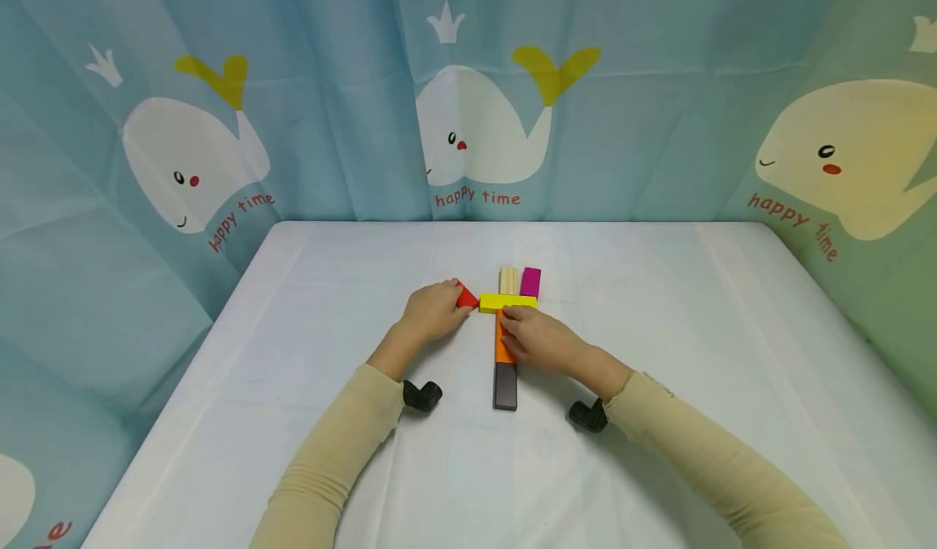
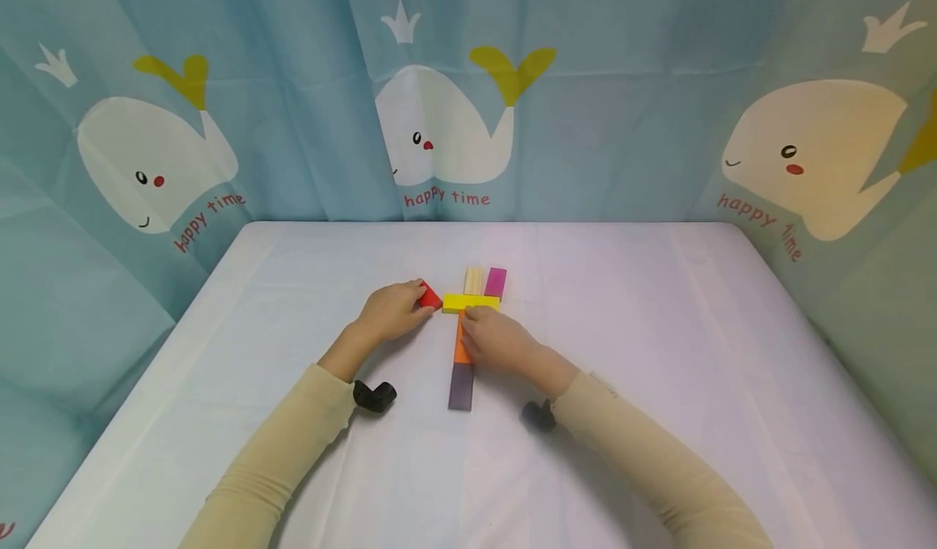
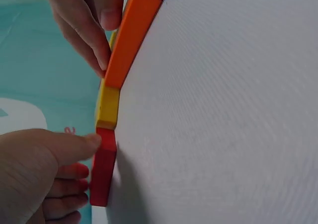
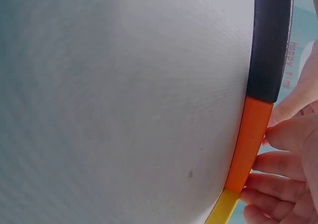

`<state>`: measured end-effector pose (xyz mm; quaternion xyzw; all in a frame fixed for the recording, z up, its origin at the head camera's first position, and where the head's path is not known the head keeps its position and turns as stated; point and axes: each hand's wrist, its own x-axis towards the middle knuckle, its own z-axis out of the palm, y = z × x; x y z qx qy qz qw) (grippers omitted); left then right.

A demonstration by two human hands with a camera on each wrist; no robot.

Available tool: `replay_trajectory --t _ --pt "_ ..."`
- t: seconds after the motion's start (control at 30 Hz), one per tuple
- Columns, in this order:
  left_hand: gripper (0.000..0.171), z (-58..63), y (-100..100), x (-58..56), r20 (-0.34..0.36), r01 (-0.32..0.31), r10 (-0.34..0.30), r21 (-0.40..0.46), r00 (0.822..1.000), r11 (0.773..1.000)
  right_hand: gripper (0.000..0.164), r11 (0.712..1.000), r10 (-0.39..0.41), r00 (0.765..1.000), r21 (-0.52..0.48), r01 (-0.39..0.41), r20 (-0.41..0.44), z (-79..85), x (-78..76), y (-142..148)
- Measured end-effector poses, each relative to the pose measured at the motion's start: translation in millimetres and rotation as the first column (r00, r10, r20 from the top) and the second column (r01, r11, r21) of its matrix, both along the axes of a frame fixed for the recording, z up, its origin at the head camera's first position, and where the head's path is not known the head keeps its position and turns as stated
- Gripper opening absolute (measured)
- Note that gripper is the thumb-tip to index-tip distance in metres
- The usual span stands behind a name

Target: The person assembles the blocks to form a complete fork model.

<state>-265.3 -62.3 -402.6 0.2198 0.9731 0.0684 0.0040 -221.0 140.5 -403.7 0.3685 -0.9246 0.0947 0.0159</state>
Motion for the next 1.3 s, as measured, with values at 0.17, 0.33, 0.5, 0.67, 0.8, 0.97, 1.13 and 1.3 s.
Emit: replay_trajectory --t 0.17,0.33,0.5,0.67,0.8,0.97,1.13,1.3 --pt "0.024 2.5 1.9 2.1 -0.006 0.000 0.000 -0.012 1.000 1.000 0.038 1.000 0.000 1.000 -0.001 0.000 -0.002 0.0 0.0 0.6" --pt "0.023 3.4 2.0 0.6 0.010 -0.006 0.006 0.002 1.000 1.000 0.038 1.000 0.002 1.000 0.005 -0.002 -0.005 0.5 -0.1 0.5" --pt "0.022 2.6 0.5 -3.5 0.011 -0.016 0.016 0.032 1.000 0.999 0.037 1.000 0.005 1.000 0.008 -0.005 -0.010 -0.5 -1.1 0.1" --pt "0.023 2.8 0.0 -6.1 0.025 -0.025 0.023 0.059 0.999 0.998 0.037 1.000 0.006 1.000 0.005 -0.006 -0.014 -2.7 -2.0 0.1" --pt "0.023 2.6 0.0 -8.2 0.026 -0.029 0.027 0.058 0.999 0.998 0.037 1.000 0.006 1.000 0.003 -0.006 -0.010 -1.5 -1.5 -0.1" --pt "0.026 4.2 -0.1 -9.3 0.027 -0.026 0.024 0.047 0.999 0.999 0.039 1.000 0.001 1.000 0.006 -0.001 0.016 0.1 -0.6 -0.9" --pt "0.023 3.6 1.8 -12.1 0.041 -0.020 0.018 0.041 0.999 0.999 0.038 1.000 -0.004 1.000 0.001 0.004 0.018 1.7 0.6 -0.4" --pt "0.021 1.0 1.5 -15.4 0.049 -0.033 0.030 0.064 0.998 0.997 0.038 1.000 -0.001 1.000 -0.003 0.001 0.014 1.6 0.9 0.1"
